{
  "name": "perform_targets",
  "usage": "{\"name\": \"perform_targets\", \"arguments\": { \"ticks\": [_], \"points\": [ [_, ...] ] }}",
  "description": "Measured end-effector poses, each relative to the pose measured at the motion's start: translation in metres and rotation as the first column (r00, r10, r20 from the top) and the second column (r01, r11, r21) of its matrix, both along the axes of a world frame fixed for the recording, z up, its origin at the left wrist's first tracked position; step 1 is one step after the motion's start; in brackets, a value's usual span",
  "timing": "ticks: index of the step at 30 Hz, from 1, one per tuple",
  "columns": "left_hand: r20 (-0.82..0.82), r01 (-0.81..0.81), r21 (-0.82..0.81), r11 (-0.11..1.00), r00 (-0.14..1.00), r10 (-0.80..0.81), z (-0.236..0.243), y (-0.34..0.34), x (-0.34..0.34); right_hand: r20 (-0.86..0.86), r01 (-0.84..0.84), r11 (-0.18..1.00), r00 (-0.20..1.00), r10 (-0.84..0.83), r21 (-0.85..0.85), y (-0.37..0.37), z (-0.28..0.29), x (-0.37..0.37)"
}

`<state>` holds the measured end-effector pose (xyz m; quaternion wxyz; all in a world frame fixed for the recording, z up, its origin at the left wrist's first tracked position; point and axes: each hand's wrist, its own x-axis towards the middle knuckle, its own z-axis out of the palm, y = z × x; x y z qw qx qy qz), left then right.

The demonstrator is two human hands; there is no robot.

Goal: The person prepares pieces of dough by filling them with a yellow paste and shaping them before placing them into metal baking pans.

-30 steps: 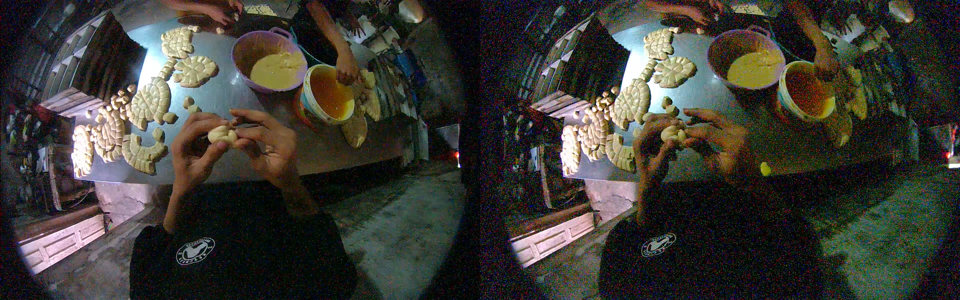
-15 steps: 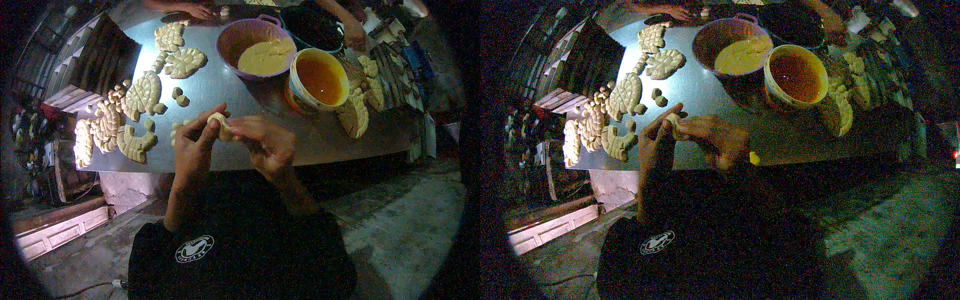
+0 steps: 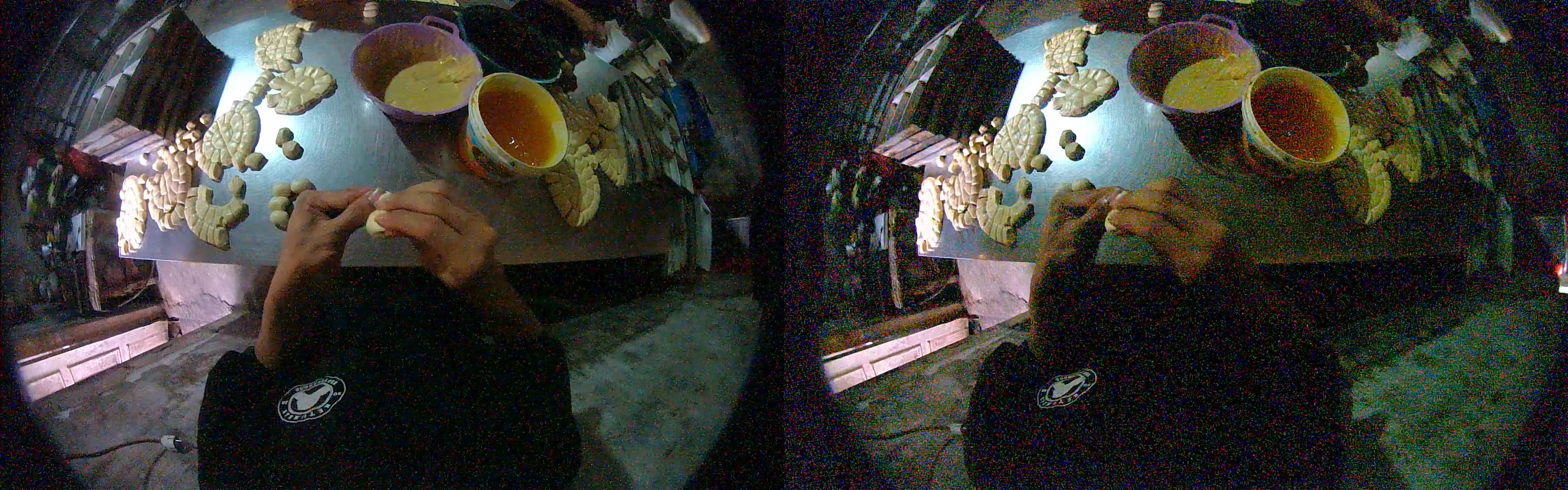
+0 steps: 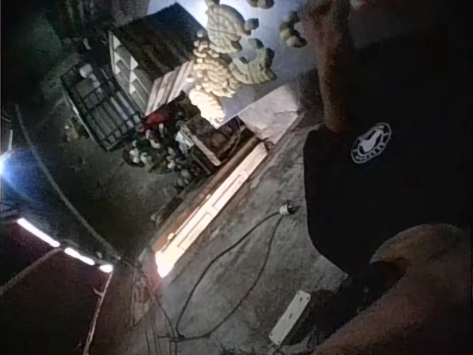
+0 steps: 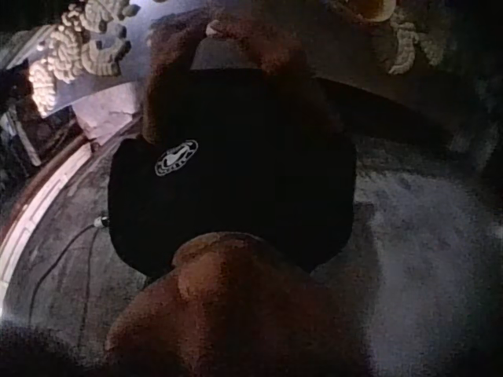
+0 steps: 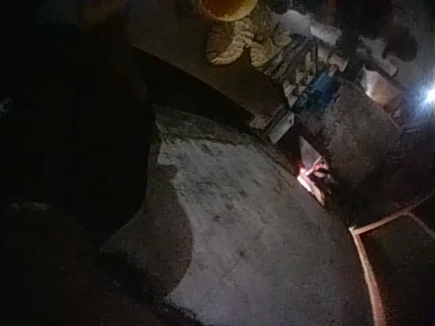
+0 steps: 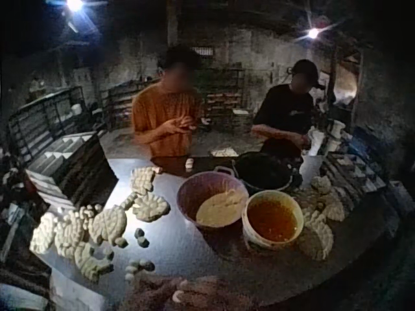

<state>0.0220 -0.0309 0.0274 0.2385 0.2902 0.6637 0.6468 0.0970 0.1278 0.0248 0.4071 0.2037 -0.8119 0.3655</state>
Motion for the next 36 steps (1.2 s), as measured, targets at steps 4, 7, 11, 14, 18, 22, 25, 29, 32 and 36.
{"name": "perform_targets", "arguments": {
  "ticks": [4,7,11,14,18,22,25,29,32,36],
  "points": [
    [0.094,-0.046,-0.181,0.982,0.994,0.064,0.002,-0.005,-0.006,0.176,-0.118,0.972,0.972,0.155,-0.204,0.0,0.0,0.0],
    [0.059,-0.04,-0.21,0.977,0.997,0.053,0.016,-0.01,-0.008,0.255,-0.105,0.985,0.957,0.137,-0.136,-0.001,0.008,-0.005],
    [0.067,0.043,0.243,0.969,0.996,-0.061,0.011,-0.025,-0.012,0.355,-0.028,0.999,0.934,0.033,-0.019,-0.015,0.034,-0.018],
    [-0.029,0.03,0.037,0.999,0.999,-0.029,0.009,-0.032,-0.022,0.397,-0.031,0.998,0.917,0.05,-0.053,-0.022,0.042,-0.03],
    [0.206,-0.124,-0.024,0.992,0.97,0.126,-0.014,-0.041,-0.031,0.295,-0.157,0.928,0.919,0.263,-0.339,-0.023,-0.005,-0.053],
    [0.392,-0.102,0.043,0.994,0.917,0.077,-0.027,-0.057,-0.053,0.46,-0.226,0.973,0.86,0.22,-0.042,-0.041,0.024,-0.067],
    [0.622,-0.079,0.117,0.99,0.783,-0.011,-0.026,-0.068,-0.063,0.549,-0.212,0.973,0.826,0.129,0.09,-0.049,0.023,-0.08],
    [0.385,-0.011,0.076,0.997,0.923,-0.019,-0.065,-0.083,-0.076,0.497,-0.06,0.977,0.866,-0.051,0.206,-0.065,0.011,-0.093],
    [0.703,-0.06,0.011,0.998,0.71,0.035,-0.076,-0.091,-0.072,0.572,-0.069,0.98,0.819,-0.051,0.187,-0.079,-0.019,-0.099],
    [0.288,-0.211,-0.152,0.966,0.925,0.247,-0.137,-0.107,-0.065,0.726,0.127,0.915,0.654,0.212,-0.382,-0.107,-0.101,-0.09]
  ]
}}
